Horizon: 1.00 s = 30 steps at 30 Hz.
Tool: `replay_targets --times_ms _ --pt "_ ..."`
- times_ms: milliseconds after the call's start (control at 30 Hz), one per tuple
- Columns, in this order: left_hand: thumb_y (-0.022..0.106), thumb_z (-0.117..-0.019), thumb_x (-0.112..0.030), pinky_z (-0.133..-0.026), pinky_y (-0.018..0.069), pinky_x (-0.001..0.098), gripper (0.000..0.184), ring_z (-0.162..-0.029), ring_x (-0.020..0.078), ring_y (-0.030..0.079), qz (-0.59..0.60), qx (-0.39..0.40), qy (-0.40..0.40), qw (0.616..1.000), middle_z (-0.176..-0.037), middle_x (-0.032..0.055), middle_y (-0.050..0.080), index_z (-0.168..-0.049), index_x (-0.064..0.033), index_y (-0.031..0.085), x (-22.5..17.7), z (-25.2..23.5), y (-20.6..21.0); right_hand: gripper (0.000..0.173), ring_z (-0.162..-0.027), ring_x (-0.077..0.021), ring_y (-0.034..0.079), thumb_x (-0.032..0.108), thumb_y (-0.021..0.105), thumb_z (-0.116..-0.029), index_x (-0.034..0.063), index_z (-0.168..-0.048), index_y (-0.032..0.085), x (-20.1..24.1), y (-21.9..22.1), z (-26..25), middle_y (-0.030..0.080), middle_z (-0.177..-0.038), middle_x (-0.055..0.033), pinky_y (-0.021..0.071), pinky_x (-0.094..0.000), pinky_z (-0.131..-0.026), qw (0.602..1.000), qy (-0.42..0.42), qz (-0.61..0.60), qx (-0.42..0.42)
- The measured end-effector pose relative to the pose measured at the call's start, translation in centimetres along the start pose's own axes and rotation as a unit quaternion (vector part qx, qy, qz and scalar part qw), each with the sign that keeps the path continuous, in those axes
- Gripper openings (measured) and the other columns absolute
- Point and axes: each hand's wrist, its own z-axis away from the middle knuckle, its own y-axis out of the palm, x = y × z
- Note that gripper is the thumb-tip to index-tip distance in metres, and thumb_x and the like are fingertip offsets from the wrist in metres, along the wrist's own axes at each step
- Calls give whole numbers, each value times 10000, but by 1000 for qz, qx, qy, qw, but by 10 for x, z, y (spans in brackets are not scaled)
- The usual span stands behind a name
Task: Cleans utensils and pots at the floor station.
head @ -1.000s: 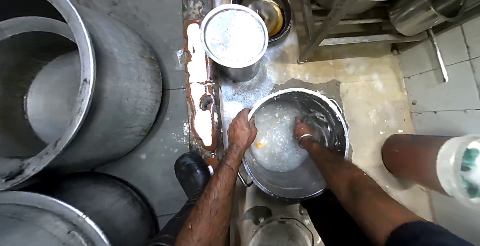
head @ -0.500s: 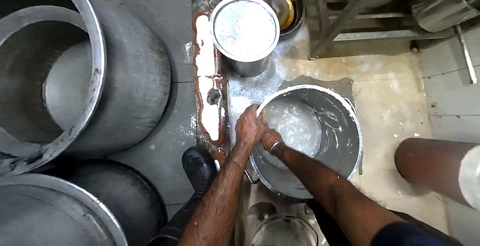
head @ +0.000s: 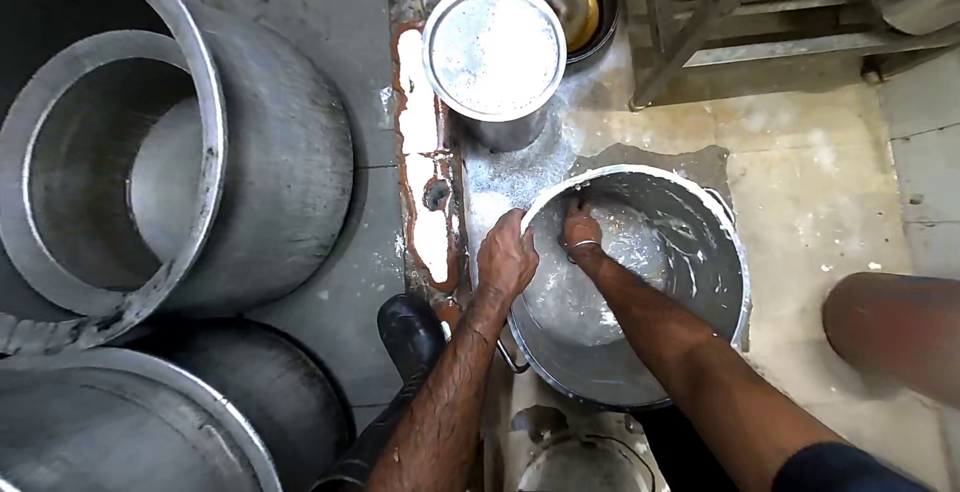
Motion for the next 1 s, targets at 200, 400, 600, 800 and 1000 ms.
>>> replay_targets --times_ms 200,400,600,800,1000 --pt "558 -1057 -166 -975 523 595 314 -1134 383 683 -9 -9 6 1000 -1242 212 688 -1328 -20 620 -3 1 -3 520 -1269 -429 600 186 650 -985 -38 -1438 530 19 19 44 586 -1410 -279 475 -588 -1054 985 -108 -27 132" --pt "544 -1071 -198 -990 517 597 338 -1147 393 676 -13 13 -11 1000 -1254 221 679 -1360 -31 597 -3 -1 -5 710 -1107 -422 685 238 802 -879 25 -1462 458 -1 28 25 672 -1239 -249 545 -600 -954 965 -157 -180 112" --pt "551 -1069 -199 -985 523 590 321 -1126 371 688 -17 -1 3 1000 -1233 204 691 -1342 -40 609 0 -2 -1 647 -1079 -412 699 281 813 -888 32 -1422 544 3 38 20 708 -1176 -242 542 -602 -960 954 -67 -292 0" --pt "544 -1071 -207 -967 520 608 316 -1111 392 686 -29 1 6 1000 -1212 220 692 -1325 -33 615 -3 -4 -2 635 -1180 -420 657 152 735 -919 29 -1491 488 -1 43 43 659 -1295 -250 512 -601 -1026 958 -196 -182 101" --pt "542 -1070 -175 -982 510 608 320 -1138 418 674 -43 18 21 999 -1221 246 683 -1341 -15 599 -7 -7 -8 299 -1129 -430 659 105 707 -922 -10 -1198 695 -20 59 73 685 -1201 -247 507 -630 -976 904 -336 32 262"
